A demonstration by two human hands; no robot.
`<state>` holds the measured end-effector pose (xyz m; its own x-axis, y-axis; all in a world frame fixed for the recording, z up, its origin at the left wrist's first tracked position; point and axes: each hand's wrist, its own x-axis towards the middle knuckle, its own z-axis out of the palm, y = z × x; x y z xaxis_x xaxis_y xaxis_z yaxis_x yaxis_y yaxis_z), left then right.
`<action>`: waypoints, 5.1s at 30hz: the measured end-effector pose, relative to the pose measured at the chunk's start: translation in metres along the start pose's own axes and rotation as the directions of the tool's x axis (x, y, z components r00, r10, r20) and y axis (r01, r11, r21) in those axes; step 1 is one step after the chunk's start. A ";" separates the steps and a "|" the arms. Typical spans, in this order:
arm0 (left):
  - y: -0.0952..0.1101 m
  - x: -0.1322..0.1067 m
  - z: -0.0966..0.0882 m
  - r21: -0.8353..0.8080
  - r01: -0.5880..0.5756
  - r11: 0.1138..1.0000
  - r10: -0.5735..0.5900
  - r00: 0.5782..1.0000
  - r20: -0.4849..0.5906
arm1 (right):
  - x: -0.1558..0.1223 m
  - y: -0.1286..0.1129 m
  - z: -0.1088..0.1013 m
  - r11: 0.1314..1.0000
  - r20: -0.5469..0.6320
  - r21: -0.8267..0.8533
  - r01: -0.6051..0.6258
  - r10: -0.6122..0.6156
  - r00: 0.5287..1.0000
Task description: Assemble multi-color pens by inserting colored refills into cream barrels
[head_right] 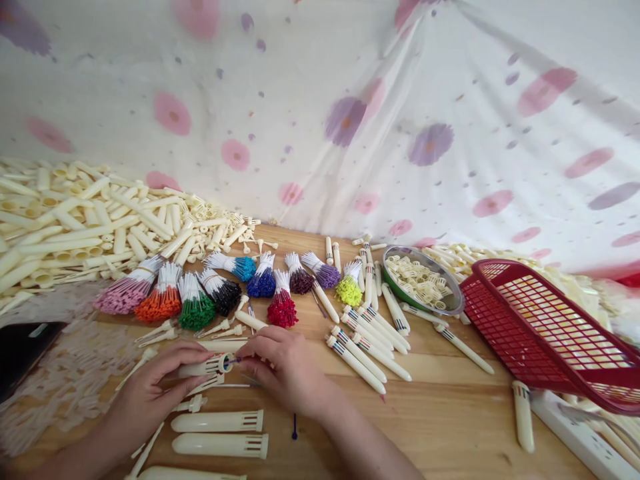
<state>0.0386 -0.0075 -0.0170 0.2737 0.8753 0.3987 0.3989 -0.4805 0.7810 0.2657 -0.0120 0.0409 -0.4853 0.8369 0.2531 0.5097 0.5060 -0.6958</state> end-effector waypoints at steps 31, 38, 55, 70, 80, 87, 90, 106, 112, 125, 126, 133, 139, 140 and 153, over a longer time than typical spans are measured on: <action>0.001 0.000 -0.002 0.100 -0.091 0.991 0.096 0.994 -0.048 | -0.002 -0.002 0.022 0.738 0.157 0.546 -0.396 0.374 0.914; 0.004 0.001 -0.001 0.091 -0.071 0.993 0.075 0.997 -0.035 | -0.002 -0.002 0.021 0.779 0.143 0.488 -0.393 0.373 0.917; 0.007 -0.002 0.005 -0.142 0.108 0.984 -0.097 0.992 0.085 | -0.002 0.012 0.008 0.978 0.106 0.183 0.099 -0.120 0.987; 0.008 -0.002 0.004 -0.182 0.116 0.976 -0.109 0.993 0.050 | -0.006 0.009 0.017 0.981 -0.020 0.174 0.088 -0.086 0.996; 0.003 -0.003 0.002 -0.022 -0.012 1.000 0.012 1.000 -0.004 | -0.008 0.002 0.026 0.791 0.070 0.557 -0.254 0.261 0.963; 0.003 -0.003 0.002 0.003 -0.043 0.999 0.043 0.999 -0.021 | -0.007 0.003 0.029 0.812 0.026 0.534 -0.236 0.263 0.964; 0.006 -0.002 0.001 0.026 -0.080 0.996 0.081 0.996 -0.042 | -0.006 0.002 0.032 0.851 -0.007 0.475 -0.223 0.257 0.967; 0.004 -0.003 0.003 0.144 -0.246 0.959 0.250 0.968 -0.008 | -0.002 -0.001 0.024 0.954 0.085 0.220 -0.202 0.187 0.979; 0.004 -0.008 0.006 0.106 -0.152 0.983 0.150 0.988 0.020 | -0.004 0.003 0.019 0.926 0.165 0.313 -0.212 0.167 0.972; 0.009 0.002 0.002 0.222 -0.195 0.955 0.211 0.976 -0.048 | -0.006 0.000 0.041 0.683 0.101 0.578 -0.448 0.485 0.869; 0.009 0.002 0.003 0.226 -0.187 0.956 0.200 0.979 -0.038 | -0.006 0.001 0.044 0.741 0.044 0.521 -0.424 0.472 0.880; 0.002 0.000 0.004 0.219 -0.116 0.969 0.125 0.992 -0.026 | -0.006 0.005 0.030 0.914 -0.048 0.195 -0.355 0.370 0.928; -0.008 -0.004 0.001 0.169 -0.035 0.985 0.043 0.998 -0.043 | -0.008 0.050 -0.046 0.753 -0.403 -0.180 -0.633 0.530 0.746; -0.010 -0.004 0.000 0.164 -0.022 0.986 0.029 0.999 -0.043 | -0.009 0.061 -0.058 0.643 -0.472 -0.243 -0.727 0.576 0.667; -0.021 -0.006 0.001 0.138 -0.028 0.990 0.035 0.998 -0.052 | 0.011 0.121 -0.096 0.222 -0.507 -0.448 -0.866 0.734 0.451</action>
<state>0.0295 -0.0024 -0.0360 0.2418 0.8595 0.4504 0.5080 -0.5076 0.6959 0.3904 0.0784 0.0243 0.5159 0.8548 -0.0557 0.8518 -0.5188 -0.0729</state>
